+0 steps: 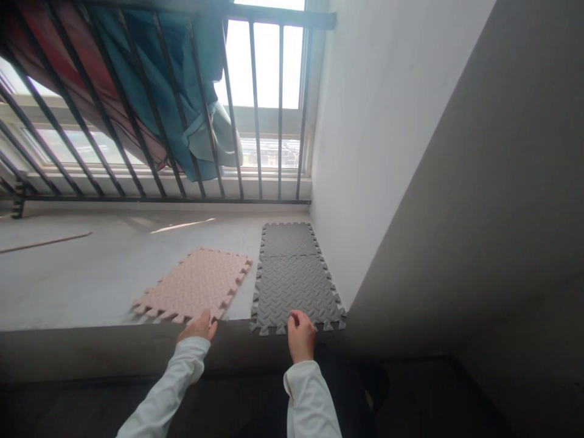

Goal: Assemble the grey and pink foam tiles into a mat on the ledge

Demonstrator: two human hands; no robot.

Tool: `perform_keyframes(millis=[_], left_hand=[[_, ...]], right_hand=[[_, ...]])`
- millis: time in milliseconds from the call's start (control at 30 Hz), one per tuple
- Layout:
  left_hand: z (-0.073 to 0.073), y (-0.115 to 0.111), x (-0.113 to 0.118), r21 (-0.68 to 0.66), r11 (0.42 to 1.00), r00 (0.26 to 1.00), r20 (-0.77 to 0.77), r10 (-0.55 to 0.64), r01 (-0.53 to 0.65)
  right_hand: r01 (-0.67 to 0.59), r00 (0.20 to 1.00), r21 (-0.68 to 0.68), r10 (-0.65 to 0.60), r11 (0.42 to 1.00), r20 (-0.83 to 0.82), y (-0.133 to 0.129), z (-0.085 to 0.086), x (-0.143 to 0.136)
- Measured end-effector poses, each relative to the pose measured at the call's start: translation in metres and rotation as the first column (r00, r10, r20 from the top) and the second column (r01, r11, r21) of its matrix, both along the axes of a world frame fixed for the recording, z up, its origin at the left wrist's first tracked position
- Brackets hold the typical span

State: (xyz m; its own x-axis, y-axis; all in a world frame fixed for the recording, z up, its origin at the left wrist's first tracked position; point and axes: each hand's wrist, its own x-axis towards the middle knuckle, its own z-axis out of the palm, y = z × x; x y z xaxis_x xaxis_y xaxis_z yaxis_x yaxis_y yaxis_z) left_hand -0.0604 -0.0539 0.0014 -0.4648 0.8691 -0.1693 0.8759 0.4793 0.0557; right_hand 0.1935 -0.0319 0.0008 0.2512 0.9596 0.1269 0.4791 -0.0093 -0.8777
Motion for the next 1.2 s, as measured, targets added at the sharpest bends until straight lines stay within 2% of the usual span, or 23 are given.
perform_keyframes(millis=[333,500,700,933,1200], left_hand=[[0.002,0.003,-0.009,-0.011,1.000,0.999,-0.036,-0.022,0.022],[-0.005,-0.005,-0.018,-0.011,0.998,0.996,-0.054,-0.064,0.064],[-0.012,-0.011,-0.028,-0.060,0.990,0.992,-0.005,-0.130,0.129],[-0.006,-0.011,-0.027,-0.126,0.980,0.988,0.024,-0.152,0.154],[-0.003,-0.010,-0.027,-0.137,0.977,0.985,0.062,-0.158,0.165]], right_hand=[[0.013,1.000,-0.002,-0.013,1.000,-0.009,0.000,-0.002,0.002],[0.007,1.000,-0.004,-0.007,1.000,-0.011,0.000,0.000,0.002],[-0.005,1.000,-0.006,0.005,1.000,-0.001,0.001,-0.001,0.001],[-0.035,0.999,-0.031,0.036,0.999,0.028,0.002,-0.001,0.000],[-0.052,0.998,-0.052,0.054,0.997,0.032,0.000,0.002,0.000]])
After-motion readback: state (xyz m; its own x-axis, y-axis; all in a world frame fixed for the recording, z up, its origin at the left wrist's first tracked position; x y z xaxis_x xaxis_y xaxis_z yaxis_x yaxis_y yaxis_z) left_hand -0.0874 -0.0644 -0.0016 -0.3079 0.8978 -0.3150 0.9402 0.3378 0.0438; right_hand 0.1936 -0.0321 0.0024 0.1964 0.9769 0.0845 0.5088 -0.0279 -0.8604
